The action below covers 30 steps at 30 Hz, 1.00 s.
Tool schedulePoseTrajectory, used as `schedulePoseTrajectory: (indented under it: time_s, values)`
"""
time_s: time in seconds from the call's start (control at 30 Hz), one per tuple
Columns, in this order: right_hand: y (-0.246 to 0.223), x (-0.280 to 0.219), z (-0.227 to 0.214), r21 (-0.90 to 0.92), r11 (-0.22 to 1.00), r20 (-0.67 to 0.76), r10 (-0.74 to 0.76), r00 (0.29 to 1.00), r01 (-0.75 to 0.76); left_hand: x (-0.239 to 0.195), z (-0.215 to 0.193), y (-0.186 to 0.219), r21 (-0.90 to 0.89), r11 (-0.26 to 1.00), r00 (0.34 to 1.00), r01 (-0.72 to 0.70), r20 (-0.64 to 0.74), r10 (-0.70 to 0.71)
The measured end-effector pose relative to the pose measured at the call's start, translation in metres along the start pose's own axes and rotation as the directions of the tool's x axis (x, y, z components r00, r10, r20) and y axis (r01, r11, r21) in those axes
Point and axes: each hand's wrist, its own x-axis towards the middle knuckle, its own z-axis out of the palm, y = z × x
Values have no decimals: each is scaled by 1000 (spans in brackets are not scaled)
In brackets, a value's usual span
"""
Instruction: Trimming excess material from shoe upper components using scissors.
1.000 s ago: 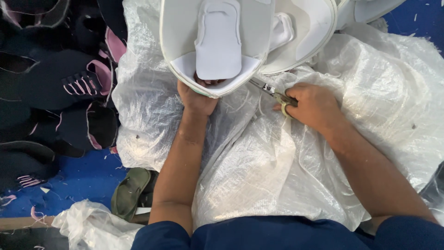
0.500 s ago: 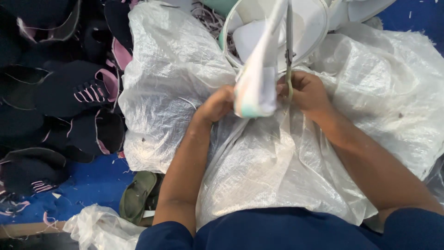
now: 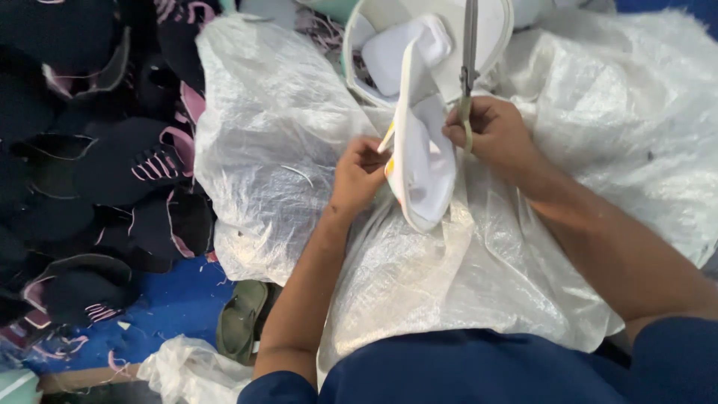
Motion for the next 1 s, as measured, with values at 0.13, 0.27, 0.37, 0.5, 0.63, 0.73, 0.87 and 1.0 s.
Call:
schedulePoseTrajectory:
  time_s: [0.13,0.27,0.37,0.5,0.63,0.73,0.87,1.0]
  values:
    - [-2,-5,9,24,1000,180,-4,984,0,-8,30,47,-15,988,988,-152,-27,151]
    - [-2,-11,18,-42,997,243,-52,969,64,-15,1,1,-25,992,992,-125,-35,124]
    - [-40,-20,24,-509,854,190,-12,982,109,-16,-2,3,-82,990,993,-115,-28,113]
    - [-58,-29,22,-793,509,220,-272,937,334,-24,-15,7,-161,981,994,-105,-38,100]
    - [-43,-28,21,-841,410,233,-314,920,353,-32,-20,7,-259,961,996,-92,-41,84]
    - [-43,-27,23,-852,429,204,-258,944,301,-31,-19,6,-345,934,996,-91,-40,82]
    - [-36,-23,22,-783,526,228,-251,941,330,-27,-23,1,-452,886,995,-100,-45,89]
    - [-48,-23,23,-604,793,214,61,975,83,-51,-46,-53,-551,828,995,-100,-52,86]
